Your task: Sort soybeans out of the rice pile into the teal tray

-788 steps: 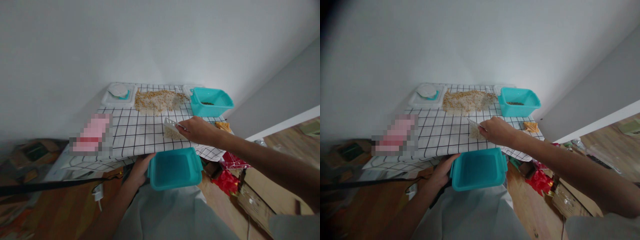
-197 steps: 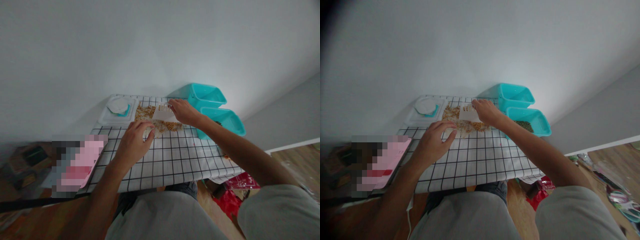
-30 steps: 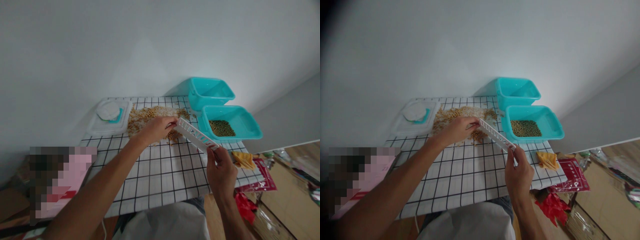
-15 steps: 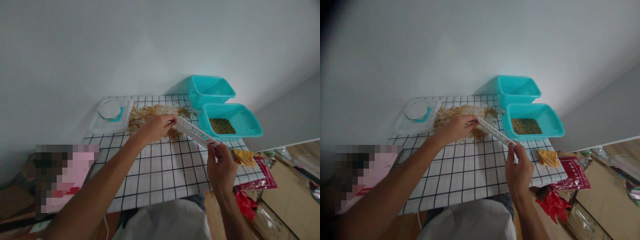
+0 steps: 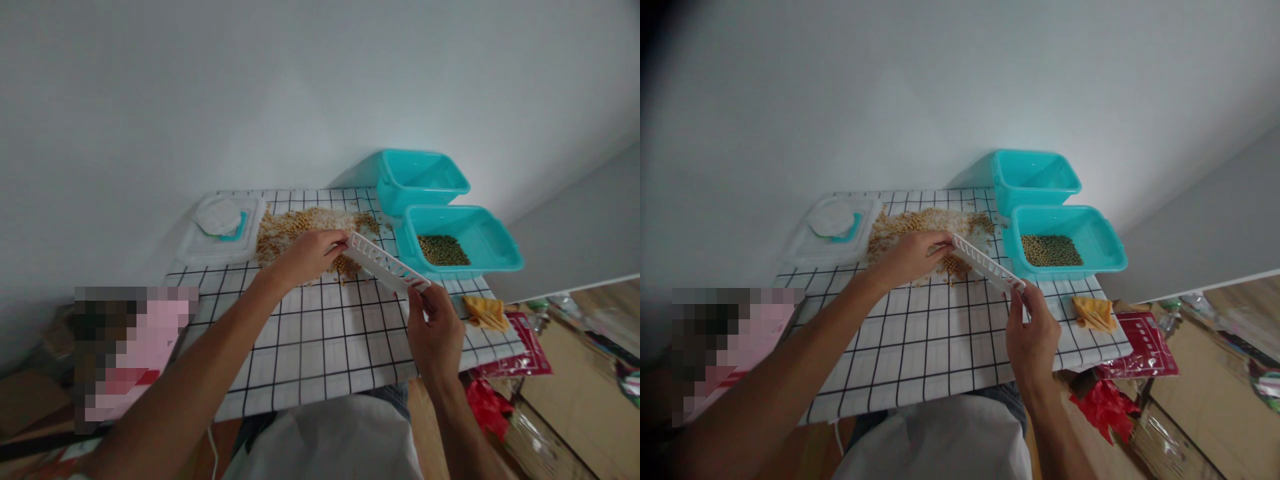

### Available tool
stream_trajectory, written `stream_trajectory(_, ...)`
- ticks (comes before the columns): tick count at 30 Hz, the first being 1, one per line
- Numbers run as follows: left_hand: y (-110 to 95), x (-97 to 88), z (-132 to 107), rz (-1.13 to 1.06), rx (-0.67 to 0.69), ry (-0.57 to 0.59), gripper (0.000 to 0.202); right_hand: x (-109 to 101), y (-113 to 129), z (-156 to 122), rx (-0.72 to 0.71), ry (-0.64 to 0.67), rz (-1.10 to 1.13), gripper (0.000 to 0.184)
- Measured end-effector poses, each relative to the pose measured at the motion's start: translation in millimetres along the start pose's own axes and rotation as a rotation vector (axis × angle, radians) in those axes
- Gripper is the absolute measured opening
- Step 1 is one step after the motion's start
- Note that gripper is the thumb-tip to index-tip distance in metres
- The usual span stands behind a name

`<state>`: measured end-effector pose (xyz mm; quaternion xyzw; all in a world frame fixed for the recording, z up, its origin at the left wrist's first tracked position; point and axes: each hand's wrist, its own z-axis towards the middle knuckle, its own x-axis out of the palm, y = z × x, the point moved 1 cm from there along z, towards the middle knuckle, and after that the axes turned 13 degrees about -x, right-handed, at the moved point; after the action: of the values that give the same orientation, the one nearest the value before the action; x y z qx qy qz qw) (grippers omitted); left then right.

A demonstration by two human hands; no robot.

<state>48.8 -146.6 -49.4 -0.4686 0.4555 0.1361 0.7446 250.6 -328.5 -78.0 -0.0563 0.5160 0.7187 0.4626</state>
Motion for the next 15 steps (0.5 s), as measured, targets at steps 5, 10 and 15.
stream_trajectory(5, 0, -3.2, -3, 0.008, -0.002, -0.002, 0.019, 1, 1, -2, -0.001, 0.003, -0.006, 0.024)
stream_trajectory(10, 4, -5.2, -8, 0.017, 0.005, -0.002, 0.018, 2, 3, -3, 0.000, 0.026, 0.013, 0.023)
stream_trajectory(15, 3, -11.1, -15, 0.039, -0.005, -0.012, 0.018, 2, 8, -1, -0.019, 0.030, 0.041, 0.022)
